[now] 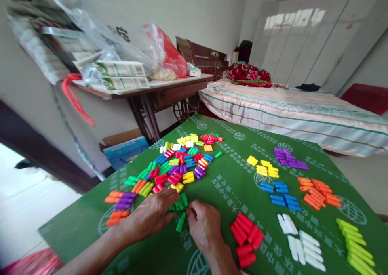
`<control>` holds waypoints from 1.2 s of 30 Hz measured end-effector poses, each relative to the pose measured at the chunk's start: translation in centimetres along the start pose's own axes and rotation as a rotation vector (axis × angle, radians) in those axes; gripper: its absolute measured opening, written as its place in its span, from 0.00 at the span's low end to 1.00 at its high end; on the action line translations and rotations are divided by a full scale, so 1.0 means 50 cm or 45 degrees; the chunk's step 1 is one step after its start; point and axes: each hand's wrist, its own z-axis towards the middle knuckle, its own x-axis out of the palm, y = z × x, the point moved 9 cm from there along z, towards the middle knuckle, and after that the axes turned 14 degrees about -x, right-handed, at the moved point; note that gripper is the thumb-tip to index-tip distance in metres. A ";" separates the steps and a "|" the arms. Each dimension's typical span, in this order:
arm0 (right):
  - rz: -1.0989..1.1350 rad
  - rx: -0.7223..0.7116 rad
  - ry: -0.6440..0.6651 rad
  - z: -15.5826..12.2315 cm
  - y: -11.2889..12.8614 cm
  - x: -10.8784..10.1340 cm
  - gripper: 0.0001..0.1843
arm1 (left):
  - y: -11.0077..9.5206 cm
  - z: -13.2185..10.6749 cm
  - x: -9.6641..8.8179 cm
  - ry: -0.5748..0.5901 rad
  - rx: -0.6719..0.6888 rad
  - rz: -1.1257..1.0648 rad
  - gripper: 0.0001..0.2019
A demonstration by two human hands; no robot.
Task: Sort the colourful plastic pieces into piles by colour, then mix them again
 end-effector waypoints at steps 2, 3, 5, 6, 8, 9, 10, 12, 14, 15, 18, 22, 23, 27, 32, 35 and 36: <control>-0.002 -0.004 0.003 0.000 0.001 0.000 0.09 | 0.001 -0.002 0.004 -0.012 -0.001 -0.017 0.14; -0.004 -0.006 0.005 0.001 0.002 0.000 0.09 | 0.001 -0.004 0.005 -0.025 0.002 -0.026 0.15; -0.010 -0.009 0.005 0.001 0.004 -0.001 0.09 | 0.001 -0.008 0.008 -0.057 0.015 -0.041 0.15; -0.017 -0.010 0.004 0.000 0.005 -0.002 0.10 | 0.001 -0.010 0.010 -0.072 0.022 -0.048 0.16; -0.027 -0.013 0.007 0.000 0.007 -0.004 0.10 | 0.002 -0.016 0.012 -0.097 0.035 -0.060 0.16; -0.028 -0.016 0.010 0.000 0.008 -0.004 0.10 | 0.002 -0.018 0.013 -0.104 0.040 -0.064 0.16; -0.031 -0.017 0.012 0.000 0.009 -0.004 0.10 | 0.002 -0.020 0.014 -0.107 0.044 -0.069 0.16; -0.041 -0.018 0.013 0.001 0.010 -0.005 0.10 | 0.004 -0.022 0.015 -0.109 0.049 -0.076 0.18; -0.059 -0.021 0.008 0.003 0.010 -0.006 0.10 | 0.006 -0.022 0.017 -0.111 0.050 -0.079 0.21; -0.066 -0.023 0.004 0.004 0.010 -0.007 0.10 | 0.007 -0.021 0.017 -0.113 0.053 -0.080 0.22; -0.067 -0.022 0.003 0.006 0.010 -0.009 0.10 | 0.006 -0.020 0.018 -0.130 0.085 -0.082 0.23; -0.051 -0.017 0.004 0.007 0.010 -0.010 0.10 | 0.005 -0.021 0.020 -0.146 0.116 -0.089 0.24; -0.052 -0.018 0.002 0.007 0.011 -0.011 0.10 | 0.004 -0.021 0.021 -0.146 0.122 -0.091 0.24; -0.067 -0.021 -0.009 0.007 0.014 -0.015 0.10 | 0.004 -0.021 0.022 -0.147 0.119 -0.091 0.25; -0.065 -0.023 0.008 0.005 0.014 -0.015 0.10 | 0.001 -0.018 0.019 -0.143 0.145 -0.140 0.23; -0.045 -0.016 0.015 0.003 0.011 -0.013 0.10 | 0.002 -0.017 0.017 -0.136 0.162 -0.187 0.22; -0.041 -0.014 0.017 0.002 0.009 -0.012 0.10 | 0.003 -0.016 0.016 -0.134 0.160 -0.200 0.22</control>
